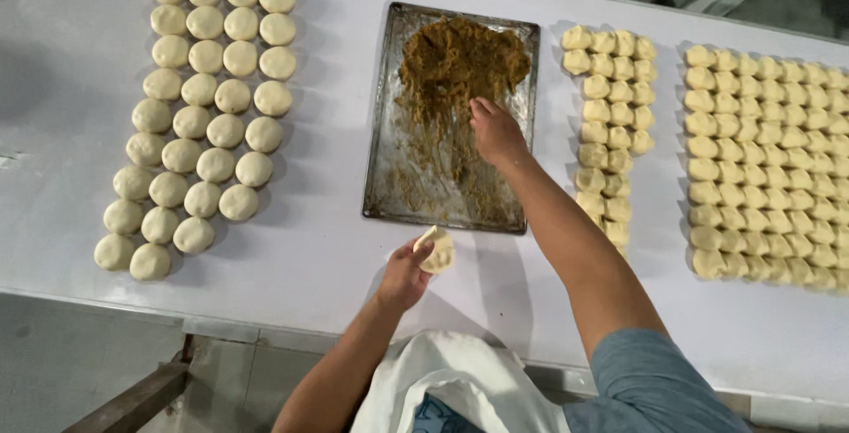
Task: The person picks up a piece of dough from a tray, places a small amount of filling inside, and folds the dough over to seal it before placing it back on the table.
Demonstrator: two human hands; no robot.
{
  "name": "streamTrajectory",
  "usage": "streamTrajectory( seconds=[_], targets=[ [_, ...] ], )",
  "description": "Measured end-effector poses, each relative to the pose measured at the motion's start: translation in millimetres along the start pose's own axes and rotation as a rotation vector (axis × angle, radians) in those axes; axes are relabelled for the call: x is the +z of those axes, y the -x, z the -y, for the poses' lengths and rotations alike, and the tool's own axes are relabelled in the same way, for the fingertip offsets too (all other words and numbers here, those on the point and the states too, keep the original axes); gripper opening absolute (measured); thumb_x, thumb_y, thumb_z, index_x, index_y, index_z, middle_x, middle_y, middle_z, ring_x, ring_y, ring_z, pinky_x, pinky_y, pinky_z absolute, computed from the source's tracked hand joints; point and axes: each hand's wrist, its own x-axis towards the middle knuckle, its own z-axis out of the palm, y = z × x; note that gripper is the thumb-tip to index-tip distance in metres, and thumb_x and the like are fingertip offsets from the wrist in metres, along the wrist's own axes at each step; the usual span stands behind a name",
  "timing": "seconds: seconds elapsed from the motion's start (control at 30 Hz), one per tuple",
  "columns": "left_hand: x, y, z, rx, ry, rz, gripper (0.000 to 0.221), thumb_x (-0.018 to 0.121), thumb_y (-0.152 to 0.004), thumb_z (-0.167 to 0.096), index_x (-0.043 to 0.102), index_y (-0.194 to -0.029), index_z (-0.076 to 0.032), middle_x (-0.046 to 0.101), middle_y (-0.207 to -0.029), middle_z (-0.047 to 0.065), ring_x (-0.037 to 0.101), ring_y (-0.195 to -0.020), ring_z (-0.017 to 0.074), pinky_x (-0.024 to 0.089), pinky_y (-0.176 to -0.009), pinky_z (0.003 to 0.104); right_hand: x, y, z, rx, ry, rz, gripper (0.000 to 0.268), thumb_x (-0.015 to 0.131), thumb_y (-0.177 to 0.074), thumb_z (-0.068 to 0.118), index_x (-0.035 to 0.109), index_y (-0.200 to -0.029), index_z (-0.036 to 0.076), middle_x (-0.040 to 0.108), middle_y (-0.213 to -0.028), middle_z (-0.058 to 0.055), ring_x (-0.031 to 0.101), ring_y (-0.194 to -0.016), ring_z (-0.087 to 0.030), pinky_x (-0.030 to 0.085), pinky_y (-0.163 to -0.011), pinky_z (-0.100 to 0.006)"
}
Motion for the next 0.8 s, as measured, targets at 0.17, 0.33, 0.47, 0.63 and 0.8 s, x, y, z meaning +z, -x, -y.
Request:
streamTrajectory(
  seconds=[0.17,0.33,0.47,0.63,0.8],
  targets=[
    [4.2,-12.2,-1.8,0.030,0.130,-0.192,0.034,0.056,-0.101,-0.010,0.059,-0.130,0.008,0.070,-0.119,0.014,0.070,-0.110,0.0242,0.058,-0.099,0.038,35.0,-37.4,-8.7,0.121,0.096,0.110,0.052,0.044,-0.108,0.031,0.041,-0.152,0.003,0.044,-0.154,-0.017,0.042,-0.141,-0.038,0.037,-0.113,-0.047],
    [2.9,-24.3,-5.4,0.063,0.184,-0.243,0.032,0.057,-0.102,-0.008,0.059,-0.130,0.006,0.069,-0.120,0.014,0.069,-0.110,0.0242,0.058,-0.099,0.038,33.1,-33.7,-4.1,0.119,0.099,0.117,0.040,0.046,-0.110,0.028,0.056,-0.139,0.003,0.057,-0.140,-0.018,0.052,-0.130,-0.038,0.043,-0.109,-0.049],
    [-0.2,-27.7,-5.4,0.073,0.176,-0.206,0.032,0.058,-0.102,-0.010,0.059,-0.129,0.006,0.069,-0.120,0.014,0.069,-0.109,0.0251,0.058,-0.098,0.039,21.7,-29.7,5.2,0.117,0.087,0.128,0.030,0.050,-0.105,0.024,0.069,-0.122,0.008,0.066,-0.121,-0.017,0.059,-0.116,-0.038,0.047,-0.101,-0.052],
    [-10.5,-31.2,1.1,0.068,0.182,-0.203,0.032,0.057,-0.100,-0.009,0.060,-0.128,0.006,0.070,-0.120,0.015,0.070,-0.108,0.0263,0.059,-0.098,0.040,17.1,-4.6,3.5,0.078,0.162,0.246,0.028,0.053,-0.107,0.027,0.074,-0.111,0.010,0.069,-0.116,-0.016,0.063,-0.113,-0.036,0.050,-0.101,-0.049],
    [-18.8,-38.9,10.0,0.064,0.162,-0.155,0.032,0.058,-0.101,-0.010,0.059,-0.129,0.007,0.070,-0.119,0.015,0.070,-0.106,0.0254,0.059,-0.096,0.038,7.4,33.1,3.0,-0.086,0.123,0.178,0.028,0.059,-0.102,0.028,0.073,-0.118,0.010,0.071,-0.112,-0.016,0.065,-0.107,-0.036,0.052,-0.094,-0.048]
  ],
)
